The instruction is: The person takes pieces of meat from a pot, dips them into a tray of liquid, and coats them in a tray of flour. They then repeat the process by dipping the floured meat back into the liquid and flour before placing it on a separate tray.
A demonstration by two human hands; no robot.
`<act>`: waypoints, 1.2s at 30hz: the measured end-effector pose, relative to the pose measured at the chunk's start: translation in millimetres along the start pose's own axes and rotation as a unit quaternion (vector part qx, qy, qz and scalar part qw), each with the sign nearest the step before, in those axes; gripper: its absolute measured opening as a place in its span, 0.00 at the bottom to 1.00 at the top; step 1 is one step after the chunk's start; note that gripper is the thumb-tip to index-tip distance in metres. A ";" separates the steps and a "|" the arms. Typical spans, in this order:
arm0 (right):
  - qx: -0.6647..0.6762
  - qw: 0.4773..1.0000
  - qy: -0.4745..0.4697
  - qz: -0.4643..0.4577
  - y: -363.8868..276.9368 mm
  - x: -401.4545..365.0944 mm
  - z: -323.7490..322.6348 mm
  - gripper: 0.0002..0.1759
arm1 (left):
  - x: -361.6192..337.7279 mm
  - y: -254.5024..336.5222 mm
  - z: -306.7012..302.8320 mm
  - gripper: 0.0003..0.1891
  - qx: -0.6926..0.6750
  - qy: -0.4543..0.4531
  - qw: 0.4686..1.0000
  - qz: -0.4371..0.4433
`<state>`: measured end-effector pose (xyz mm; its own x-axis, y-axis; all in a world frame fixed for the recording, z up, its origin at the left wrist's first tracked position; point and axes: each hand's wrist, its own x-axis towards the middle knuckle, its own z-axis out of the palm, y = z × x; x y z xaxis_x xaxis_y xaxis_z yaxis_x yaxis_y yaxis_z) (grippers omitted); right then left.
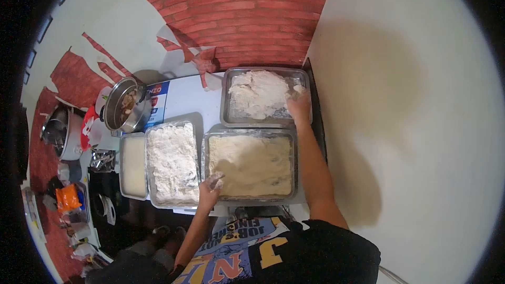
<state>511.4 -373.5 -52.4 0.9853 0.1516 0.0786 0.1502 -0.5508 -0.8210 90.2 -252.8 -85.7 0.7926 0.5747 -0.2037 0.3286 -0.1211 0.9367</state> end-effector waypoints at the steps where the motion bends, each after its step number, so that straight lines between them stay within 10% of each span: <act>1: 0.024 0.999 -0.013 0.021 -12.6 -13.2 -5.1 0.26 | -1.2 0.1 1.3 0.17 0.005 -0.006 1.000 0.005; 6: 0.122 0.992 0.039 0.006 21.2 -10.6 24.4 0.28 | -4.8 22.2 15.0 0.18 -0.060 0.018 0.998 -0.031; 9: 0.276 0.935 -0.095 0.202 -33.8 -28.8 -18.1 0.31 | -10.4 21.7 21.0 0.17 -0.090 0.027 0.995 -0.034; 12: -0.095 0.994 0.005 0.057 -7.2 -30.5 -8.7 0.30 | -8.7 24.0 21.5 0.15 -0.003 0.021 0.999 -0.026; 13: -0.109 0.979 0.125 -0.116 -4.3 -45.8 -6.2 0.21 | -7.5 30.3 22.1 0.15 0.008 0.023 0.999 -0.036; 18: 0.296 0.935 -0.197 0.000 1.9 -132.5 3.3 0.12 | 13.1 40.2 27.2 0.10 0.241 0.036 0.969 -0.039; 20: 0.220 0.933 -0.217 -0.186 13.4 -156.8 7.2 0.12 | 25.9 39.8 34.1 0.09 0.226 0.044 0.973 -0.035; 26: 0.142 0.931 -0.334 0.023 51.2 -187.4 17.9 0.16 | 54.6 39.0 40.8 0.13 0.043 0.014 0.999 -0.017; 32: 0.505 0.683 -0.415 0.326 15.5 -186.3 6.4 0.34 | 50.5 67.8 40.7 0.18 -0.217 -0.014 0.960 -0.178; 36: 0.585 0.581 -0.457 0.336 1.0 -191.1 4.6 0.48 | 48.4 41.4 35.6 0.21 -0.322 -0.017 0.925 -0.200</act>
<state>322.9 -399.2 -70.8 0.2561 0.8908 -0.3753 -0.9265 0.1156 -0.3581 160.4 -258.8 -66.9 0.6933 0.4428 -0.5686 0.2334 0.6085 0.7584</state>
